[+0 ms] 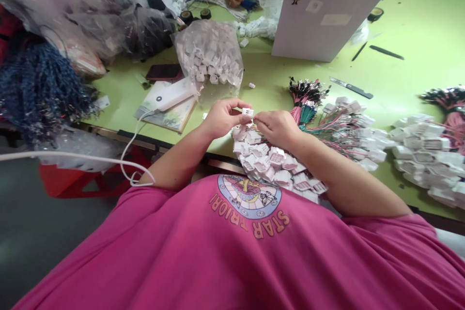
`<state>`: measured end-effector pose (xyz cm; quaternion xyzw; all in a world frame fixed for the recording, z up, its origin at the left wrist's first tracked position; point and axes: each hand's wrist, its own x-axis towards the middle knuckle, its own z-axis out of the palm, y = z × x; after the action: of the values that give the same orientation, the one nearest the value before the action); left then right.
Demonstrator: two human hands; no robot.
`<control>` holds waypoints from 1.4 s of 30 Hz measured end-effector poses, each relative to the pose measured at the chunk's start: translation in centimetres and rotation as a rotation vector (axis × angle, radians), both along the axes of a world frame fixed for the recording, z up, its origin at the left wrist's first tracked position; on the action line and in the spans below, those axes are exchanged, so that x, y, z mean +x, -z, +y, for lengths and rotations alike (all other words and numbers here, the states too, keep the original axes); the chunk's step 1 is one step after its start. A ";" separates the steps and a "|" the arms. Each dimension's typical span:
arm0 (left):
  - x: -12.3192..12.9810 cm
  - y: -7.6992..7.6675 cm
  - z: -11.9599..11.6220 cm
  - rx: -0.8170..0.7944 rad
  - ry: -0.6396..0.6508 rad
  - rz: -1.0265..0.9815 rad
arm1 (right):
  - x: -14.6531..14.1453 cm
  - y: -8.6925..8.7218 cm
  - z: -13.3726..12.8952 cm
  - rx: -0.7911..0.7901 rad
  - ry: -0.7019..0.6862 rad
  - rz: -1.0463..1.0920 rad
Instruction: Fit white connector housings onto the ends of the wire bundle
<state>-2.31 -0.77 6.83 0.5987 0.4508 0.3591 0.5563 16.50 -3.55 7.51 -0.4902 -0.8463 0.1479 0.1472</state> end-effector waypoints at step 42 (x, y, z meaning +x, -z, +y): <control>1.2 0.3 0.2 -0.094 0.149 0.031 | 2.7 1.6 -0.5 -0.149 0.198 0.537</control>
<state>-1.10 -0.61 6.56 0.6091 0.4299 0.2859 0.6020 19.16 -4.06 5.86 -0.5230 -0.7121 0.3189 0.3430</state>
